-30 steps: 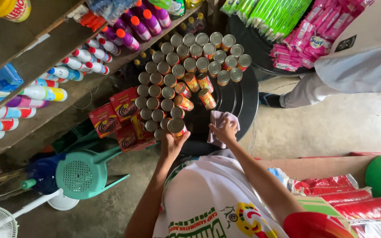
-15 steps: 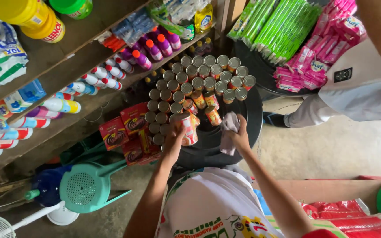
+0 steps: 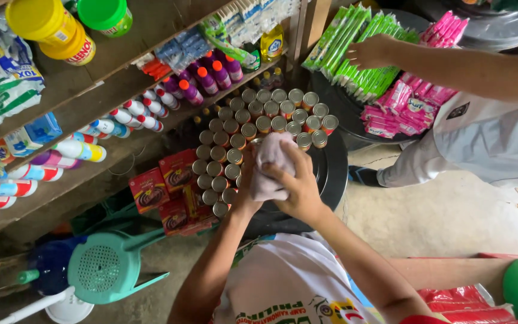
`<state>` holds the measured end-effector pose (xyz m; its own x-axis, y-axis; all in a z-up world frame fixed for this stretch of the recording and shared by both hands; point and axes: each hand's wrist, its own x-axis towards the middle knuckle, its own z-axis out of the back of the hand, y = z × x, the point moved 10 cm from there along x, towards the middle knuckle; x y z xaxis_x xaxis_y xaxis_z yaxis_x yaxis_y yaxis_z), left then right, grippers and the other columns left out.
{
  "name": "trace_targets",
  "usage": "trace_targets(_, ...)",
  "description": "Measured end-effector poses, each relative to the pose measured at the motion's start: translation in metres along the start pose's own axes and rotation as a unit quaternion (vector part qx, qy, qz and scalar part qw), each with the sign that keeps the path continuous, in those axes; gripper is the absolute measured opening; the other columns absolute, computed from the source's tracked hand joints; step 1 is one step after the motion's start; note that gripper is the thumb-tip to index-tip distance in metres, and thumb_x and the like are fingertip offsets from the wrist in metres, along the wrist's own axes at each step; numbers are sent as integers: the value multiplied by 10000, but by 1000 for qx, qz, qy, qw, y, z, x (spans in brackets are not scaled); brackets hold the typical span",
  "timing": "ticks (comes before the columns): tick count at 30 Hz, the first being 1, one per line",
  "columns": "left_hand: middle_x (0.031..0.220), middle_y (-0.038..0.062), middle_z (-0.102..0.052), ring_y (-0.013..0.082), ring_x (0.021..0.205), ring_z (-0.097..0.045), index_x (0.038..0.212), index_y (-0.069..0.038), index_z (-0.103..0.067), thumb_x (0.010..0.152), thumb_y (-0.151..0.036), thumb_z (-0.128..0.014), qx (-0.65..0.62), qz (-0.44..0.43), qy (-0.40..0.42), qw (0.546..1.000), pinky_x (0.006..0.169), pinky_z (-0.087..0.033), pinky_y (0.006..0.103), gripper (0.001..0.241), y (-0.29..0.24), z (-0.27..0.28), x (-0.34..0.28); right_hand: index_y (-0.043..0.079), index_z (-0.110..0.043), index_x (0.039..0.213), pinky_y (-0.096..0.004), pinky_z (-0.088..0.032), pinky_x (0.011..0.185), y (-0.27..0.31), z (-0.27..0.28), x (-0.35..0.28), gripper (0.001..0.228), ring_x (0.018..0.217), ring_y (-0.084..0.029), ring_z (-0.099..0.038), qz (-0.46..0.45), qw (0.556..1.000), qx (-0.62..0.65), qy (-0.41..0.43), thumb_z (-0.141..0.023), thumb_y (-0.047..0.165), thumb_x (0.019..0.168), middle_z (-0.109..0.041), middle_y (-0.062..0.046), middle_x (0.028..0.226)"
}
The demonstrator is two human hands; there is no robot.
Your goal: Wiping canned goods with a cloth and placing them on grocery store shelves.
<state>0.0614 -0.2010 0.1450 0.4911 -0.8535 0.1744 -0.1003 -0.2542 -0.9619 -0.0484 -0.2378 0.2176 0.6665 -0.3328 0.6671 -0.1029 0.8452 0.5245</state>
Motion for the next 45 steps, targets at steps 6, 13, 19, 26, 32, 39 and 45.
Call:
trace_targets(6, 1361, 93, -576, 201, 1204, -599, 1473, -53, -445, 1148, -466, -441, -292, 123, -84, 945, 1030, -514, 387, 526, 78, 9, -11, 83, -482, 1518, -520, -320, 1252, -70, -7, -10, 692, 1528, -515, -360, -189, 964, 188, -10, -742, 170, 882, -185, -296, 1738)
trace_targets(13, 1466, 76, -479, 173, 1318, -515, 1541, -56, -287, 1067, -492, -488, 13, -24, 43, 999, 1121, -444, 357, 675, -1, -17, -21, 171, -604, 1402, -487, -345, 1273, 15, 8, -21, 647, 1537, -508, -332, -5, 999, 22, 35, -723, 202, 767, -236, -237, 1702)
trace_targets(19, 1450, 43, -515, 153, 1319, -530, 1530, -94, -378, 1117, -419, -439, -225, 115, -19, 967, 1124, -439, 365, 529, 31, -15, -6, 172, -521, 1469, -476, -311, 1253, -29, 6, -13, 710, 1472, -458, -374, -77, 997, 2, 27, -729, 259, 796, -287, -260, 1673)
trace_targets(26, 1331, 81, -626, 172, 1179, -626, 1479, -40, -498, 1104, -562, -361, -379, 163, -13, 911, 1020, -500, 351, 658, 9, -27, -10, 155, -399, 1626, -452, -224, 1320, -26, -2, -26, 583, 1669, -495, -130, -178, 953, 246, 11, -503, 133, 1053, -102, -311, 1778)
trace_targets(32, 1396, 100, -591, 187, 1260, -615, 1499, -28, -442, 1083, -457, -420, -306, 107, 41, 945, 1075, -509, 350, 598, -3, -25, -19, 273, -721, 1323, -565, -236, 1267, 15, -34, -52, 686, 1548, -454, -284, 9, 992, 11, 127, -760, 227, 640, -390, -187, 1627)
trace_targets(39, 1451, 110, -563, 187, 1313, -596, 1521, -24, -417, 1106, -271, -512, -196, 54, 74, 976, 1120, -522, 346, 492, -8, -29, -13, 198, -701, 1350, -592, -205, 1273, 0, -15, -7, 646, 1564, -488, -243, -8, 997, 26, 72, -743, 285, 712, -348, -241, 1642)
trace_targets(45, 1318, 93, -592, 173, 1180, -616, 1459, -17, -465, 1145, -245, -502, -231, 128, -48, 963, 995, -539, 338, 390, 55, 8, -20, 122, -650, 1404, -523, -243, 1303, -7, -2, 6, 575, 1587, -481, -284, -72, 991, 106, 22, -743, 222, 845, -309, -282, 1672)
